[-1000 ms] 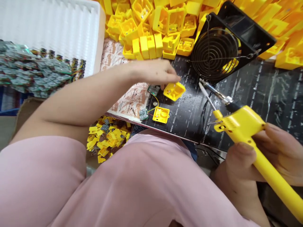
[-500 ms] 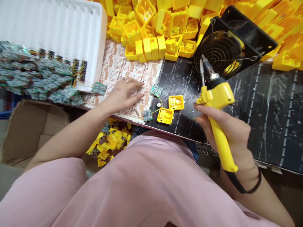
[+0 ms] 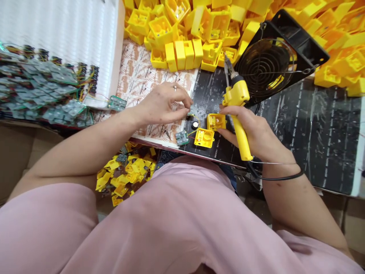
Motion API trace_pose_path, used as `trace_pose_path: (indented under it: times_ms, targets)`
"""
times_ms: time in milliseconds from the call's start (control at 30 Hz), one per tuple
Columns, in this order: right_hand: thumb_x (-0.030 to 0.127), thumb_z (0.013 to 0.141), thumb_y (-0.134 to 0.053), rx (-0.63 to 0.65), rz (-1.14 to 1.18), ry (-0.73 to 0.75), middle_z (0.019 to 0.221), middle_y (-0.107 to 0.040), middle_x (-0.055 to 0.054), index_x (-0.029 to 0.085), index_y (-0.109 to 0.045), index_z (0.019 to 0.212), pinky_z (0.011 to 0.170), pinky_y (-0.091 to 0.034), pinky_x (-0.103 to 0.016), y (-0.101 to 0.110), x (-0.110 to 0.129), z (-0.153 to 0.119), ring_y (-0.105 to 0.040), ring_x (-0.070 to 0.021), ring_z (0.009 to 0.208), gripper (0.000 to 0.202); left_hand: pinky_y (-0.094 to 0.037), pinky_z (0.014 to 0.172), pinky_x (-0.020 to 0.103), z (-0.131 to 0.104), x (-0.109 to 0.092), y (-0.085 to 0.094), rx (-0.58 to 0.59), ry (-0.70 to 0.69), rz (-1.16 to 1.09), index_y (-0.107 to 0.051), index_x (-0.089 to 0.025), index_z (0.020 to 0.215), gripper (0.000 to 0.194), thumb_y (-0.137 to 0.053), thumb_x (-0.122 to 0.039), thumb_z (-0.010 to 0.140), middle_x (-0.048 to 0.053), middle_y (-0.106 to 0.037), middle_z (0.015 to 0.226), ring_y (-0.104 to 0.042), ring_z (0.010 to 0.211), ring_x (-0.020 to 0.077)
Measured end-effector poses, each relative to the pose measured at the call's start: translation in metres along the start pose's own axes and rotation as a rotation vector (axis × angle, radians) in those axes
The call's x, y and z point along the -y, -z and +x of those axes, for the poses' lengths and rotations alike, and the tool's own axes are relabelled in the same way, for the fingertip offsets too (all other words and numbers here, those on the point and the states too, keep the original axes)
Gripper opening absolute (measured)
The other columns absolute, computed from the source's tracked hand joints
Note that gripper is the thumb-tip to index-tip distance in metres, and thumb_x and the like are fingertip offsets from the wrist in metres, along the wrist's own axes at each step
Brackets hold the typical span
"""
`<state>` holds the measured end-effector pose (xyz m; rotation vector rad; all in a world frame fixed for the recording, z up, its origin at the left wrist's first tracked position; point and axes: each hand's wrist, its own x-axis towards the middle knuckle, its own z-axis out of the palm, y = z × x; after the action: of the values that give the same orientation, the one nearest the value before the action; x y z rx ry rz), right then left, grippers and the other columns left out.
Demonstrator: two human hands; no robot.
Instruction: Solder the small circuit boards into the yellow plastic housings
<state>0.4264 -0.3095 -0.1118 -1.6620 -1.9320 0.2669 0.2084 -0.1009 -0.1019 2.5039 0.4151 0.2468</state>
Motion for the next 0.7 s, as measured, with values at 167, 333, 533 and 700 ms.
trace_pose_path:
  times_ms: [167,333,533,700]
  targets:
    - [0.030,0.098,-0.071,0.025,-0.012,-0.035,0.132,-0.074,-0.005,0.033,-0.057,0.138,0.096,-0.063,-0.038,0.000,-0.002,-0.001,-0.076,-0.0249,0.111,0.043,-0.058,0.101,0.036,0.003,-0.005,-0.009,0.099,0.007,-0.192,-0.076,-0.021,0.088,0.022,-0.057,-0.032,0.085,0.006,-0.082,0.103,-0.074,0.110,0.0213]
    - [0.028,0.095,-0.075,-0.119,-0.036,-0.036,0.133,-0.074,-0.006,0.032,-0.060,0.136,0.100,-0.063,-0.039,-0.013,-0.005,0.007,-0.075,-0.0266,0.117,0.044,-0.059,0.080,0.027,0.006,-0.010,-0.013,0.102,0.031,-0.320,-0.078,-0.018,0.091,0.024,-0.061,-0.033,0.082,0.005,-0.081,0.091,-0.075,0.085,0.0165]
    - [0.031,0.096,-0.076,-0.139,0.002,0.009,0.129,-0.076,-0.006,0.029,-0.061,0.137,0.098,-0.063,-0.034,-0.015,0.016,0.003,-0.077,-0.0237,0.113,0.044,-0.053,0.090,0.032,0.006,-0.024,-0.009,0.164,0.059,0.024,-0.081,-0.023,0.091,0.023,-0.059,-0.030,0.086,0.000,-0.080,0.084,-0.074,0.084,0.0170]
    - [0.035,0.097,-0.076,-0.273,-0.041,-0.036,0.085,-0.079,0.004,0.038,-0.063,0.140,0.073,-0.063,-0.027,0.013,0.045,-0.034,-0.077,-0.0181,0.074,0.045,-0.043,0.108,0.047,0.005,-0.028,-0.021,0.108,0.049,0.160,-0.081,-0.024,0.093,0.025,-0.056,-0.030,0.090,0.002,-0.081,0.087,-0.071,0.091,0.0211]
